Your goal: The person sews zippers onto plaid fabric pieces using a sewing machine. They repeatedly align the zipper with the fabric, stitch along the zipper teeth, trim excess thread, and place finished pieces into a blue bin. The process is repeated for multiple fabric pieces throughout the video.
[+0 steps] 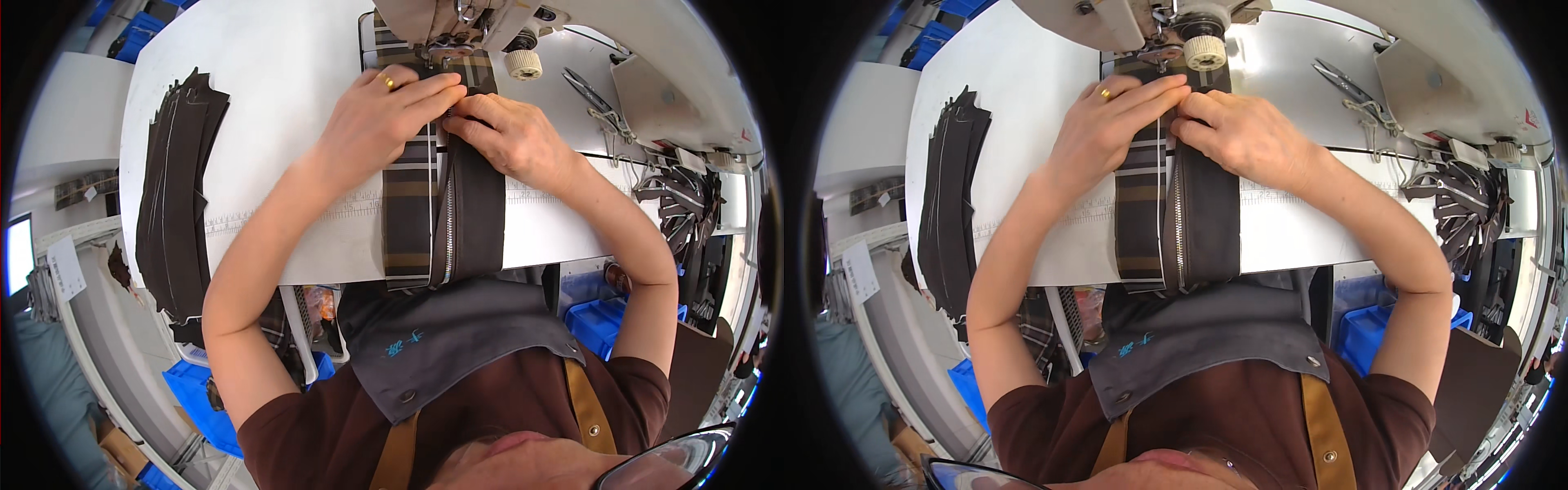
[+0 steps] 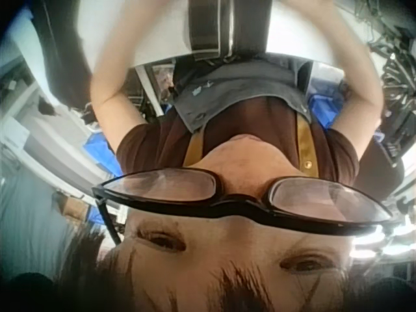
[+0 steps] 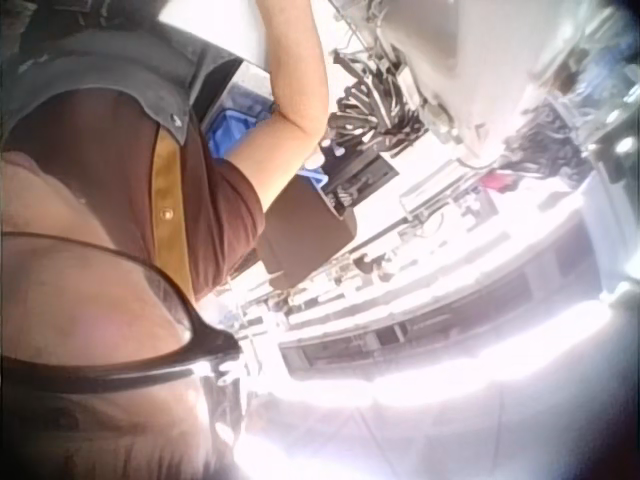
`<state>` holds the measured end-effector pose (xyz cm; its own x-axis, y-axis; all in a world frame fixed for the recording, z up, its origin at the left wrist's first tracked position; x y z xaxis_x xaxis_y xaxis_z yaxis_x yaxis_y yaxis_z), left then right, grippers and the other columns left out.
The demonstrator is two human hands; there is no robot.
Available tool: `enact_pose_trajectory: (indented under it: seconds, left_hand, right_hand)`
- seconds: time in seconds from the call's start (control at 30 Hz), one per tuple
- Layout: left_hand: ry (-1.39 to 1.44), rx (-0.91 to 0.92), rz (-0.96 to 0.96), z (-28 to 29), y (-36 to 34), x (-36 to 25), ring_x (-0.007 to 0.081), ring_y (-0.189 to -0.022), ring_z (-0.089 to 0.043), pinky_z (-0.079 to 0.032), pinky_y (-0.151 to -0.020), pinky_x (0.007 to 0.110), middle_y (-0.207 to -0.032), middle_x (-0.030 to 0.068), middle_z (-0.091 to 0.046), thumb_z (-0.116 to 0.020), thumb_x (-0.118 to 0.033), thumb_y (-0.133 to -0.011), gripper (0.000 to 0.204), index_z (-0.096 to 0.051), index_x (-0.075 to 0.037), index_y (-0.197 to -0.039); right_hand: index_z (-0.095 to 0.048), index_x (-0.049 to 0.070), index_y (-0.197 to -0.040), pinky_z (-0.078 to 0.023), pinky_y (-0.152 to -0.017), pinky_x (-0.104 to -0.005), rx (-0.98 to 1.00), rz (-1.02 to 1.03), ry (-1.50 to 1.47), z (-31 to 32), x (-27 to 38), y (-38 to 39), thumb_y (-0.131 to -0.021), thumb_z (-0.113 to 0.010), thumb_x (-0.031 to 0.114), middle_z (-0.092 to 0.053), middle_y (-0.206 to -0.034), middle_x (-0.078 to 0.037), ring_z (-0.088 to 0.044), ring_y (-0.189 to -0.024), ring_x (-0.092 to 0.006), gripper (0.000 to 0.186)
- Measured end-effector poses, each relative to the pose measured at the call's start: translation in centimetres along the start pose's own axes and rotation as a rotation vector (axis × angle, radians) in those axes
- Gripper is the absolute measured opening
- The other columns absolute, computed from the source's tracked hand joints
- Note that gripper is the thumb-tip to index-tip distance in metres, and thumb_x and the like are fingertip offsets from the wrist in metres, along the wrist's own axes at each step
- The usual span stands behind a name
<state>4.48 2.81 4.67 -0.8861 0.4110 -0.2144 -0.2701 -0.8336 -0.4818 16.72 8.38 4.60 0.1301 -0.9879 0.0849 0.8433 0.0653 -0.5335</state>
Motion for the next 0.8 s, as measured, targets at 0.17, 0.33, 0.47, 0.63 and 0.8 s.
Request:
enact_pose_trajectory:
  seconds: [0.17, 0.33, 0.47, 0.63, 0.8]
  left_hand:
    - [-0.219, -0.031, -0.027, -0.7, 0.7, 0.5, 0.0169, -0.091, -0.056, -0.044, -0.079, 0.032, -0.115, -0.0030, -0.064, -0.063, -0.009, -0.078, 0.034, -0.065, -0.009, -0.112]
    - [-0.229, -0.104, 0.100, -1.0, 0.1, 2.8, 0.0191, -0.098, -0.059, -0.043, -0.083, 0.035, -0.109, -0.0006, -0.066, -0.067, -0.018, -0.082, 0.028, -0.067, -0.008, -0.108]
    - [-0.168, -0.157, 0.129, -1.3, 0.0, 4.1, 0.0182, -0.096, -0.060, -0.037, -0.096, 0.040, -0.107, -0.0016, -0.066, -0.067, -0.019, -0.082, 0.025, -0.068, -0.010, -0.105]
    - [-0.125, -0.193, 0.023, -0.5, 0.9, 2.1, 0.0142, -0.091, -0.060, -0.034, -0.099, 0.050, -0.102, -0.0044, -0.065, -0.071, -0.021, -0.078, 0.024, -0.067, -0.013, -0.100]
    - [-0.176, -0.046, 0.055, -0.9, 0.7, 1.0, 0.0154, -0.096, -0.059, -0.030, -0.104, 0.049, -0.111, -0.0041, -0.062, -0.070, -0.022, -0.079, 0.029, -0.067, -0.015, -0.107]
  right_hand:
    - [-0.064, 0.002, -0.092, -0.052, -0.062, -0.0323, -0.060, -0.076, -0.061, -0.1, 0.3, 0.3, -0.074, -0.060, 0.005, -0.059, -0.096, -0.007, -0.062, -0.078, -0.0216, 0.019]
    - [-0.064, 0.000, -0.093, -0.053, -0.061, -0.0338, -0.045, -0.168, -0.009, -0.6, -0.7, -0.5, -0.076, -0.060, 0.004, -0.059, -0.098, -0.009, -0.063, -0.079, -0.0253, 0.018]
    - [-0.065, -0.001, -0.092, -0.053, -0.062, -0.0340, -0.069, -0.179, 0.011, -0.4, -1.6, -0.2, -0.078, -0.061, 0.005, -0.062, -0.098, -0.008, -0.064, -0.077, -0.0248, 0.015]
    - [-0.065, 0.000, -0.092, -0.053, -0.064, -0.0328, -0.038, -0.192, 0.013, -0.3, -1.6, -0.3, -0.078, -0.061, 0.005, -0.062, -0.099, -0.008, -0.064, -0.079, -0.0249, 0.016]
    - [-0.065, 0.000, -0.093, -0.053, -0.065, -0.0332, -0.038, -0.208, 0.019, -0.4, -1.6, -0.3, -0.077, -0.061, 0.005, -0.062, -0.099, -0.008, -0.064, -0.080, -0.0248, 0.017]
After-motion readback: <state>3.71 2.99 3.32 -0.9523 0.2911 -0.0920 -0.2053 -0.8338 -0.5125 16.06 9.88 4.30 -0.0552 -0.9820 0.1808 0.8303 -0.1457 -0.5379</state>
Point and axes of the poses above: each hand's wrist, its own y-axis away from the middle knuckle, its own z-axis out of the back of the hand, x = y × z, the point moved 6 cm from there along -y, towards the middle knuckle
